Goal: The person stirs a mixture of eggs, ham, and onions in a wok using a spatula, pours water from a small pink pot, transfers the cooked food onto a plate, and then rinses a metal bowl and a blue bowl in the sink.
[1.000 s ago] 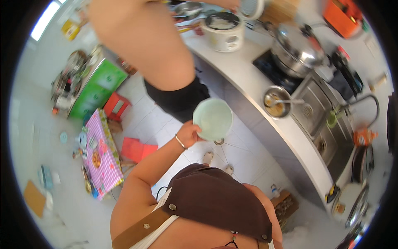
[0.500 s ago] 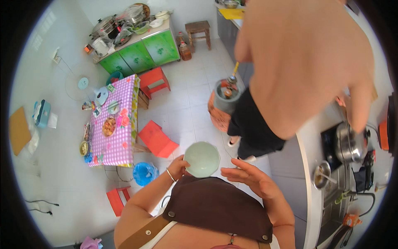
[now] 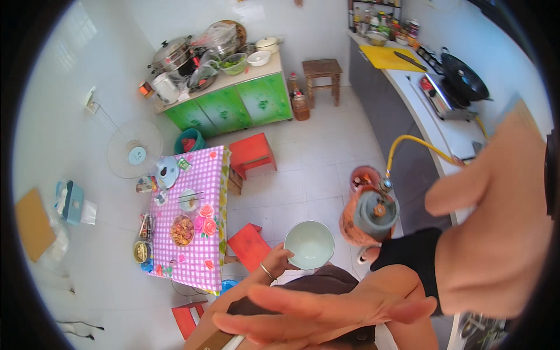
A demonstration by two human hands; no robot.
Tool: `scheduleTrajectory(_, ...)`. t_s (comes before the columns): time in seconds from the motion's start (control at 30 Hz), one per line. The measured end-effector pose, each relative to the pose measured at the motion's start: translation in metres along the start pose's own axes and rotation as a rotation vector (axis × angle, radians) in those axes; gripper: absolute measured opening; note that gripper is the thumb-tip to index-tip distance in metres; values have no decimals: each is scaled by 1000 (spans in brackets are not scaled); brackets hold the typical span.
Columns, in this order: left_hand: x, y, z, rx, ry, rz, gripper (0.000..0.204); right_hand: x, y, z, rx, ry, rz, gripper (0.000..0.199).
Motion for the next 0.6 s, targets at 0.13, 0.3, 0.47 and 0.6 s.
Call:
scheduleTrajectory(0.13, 17, 40, -64, -49, 4, -67, 55, 29, 15, 82, 258, -266, 456, 129)
scheduleTrajectory(0.3, 53, 67, -139, -81, -27, -241, 53, 67, 0, 177, 315, -390, 573, 128)
scheduleTrajectory(0.47, 109, 119, -203, -173, -86, -389, 51, 102, 17, 284, 263, -462, 402, 115)
scheduleTrajectory(0.6, 135, 201, -271, -155, -109, -388, 50, 160, 17, 345, 390, -412, 162, 100)
Point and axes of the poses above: each hand's wrist, its own y-axis towards the middle knuckle, its own x-axis out of the back of the hand, z = x × y, the point moved 7 cm from there along y, towards the middle knuckle, and after that the axes turned 4 degrees about -x, right-handed, at the moved point
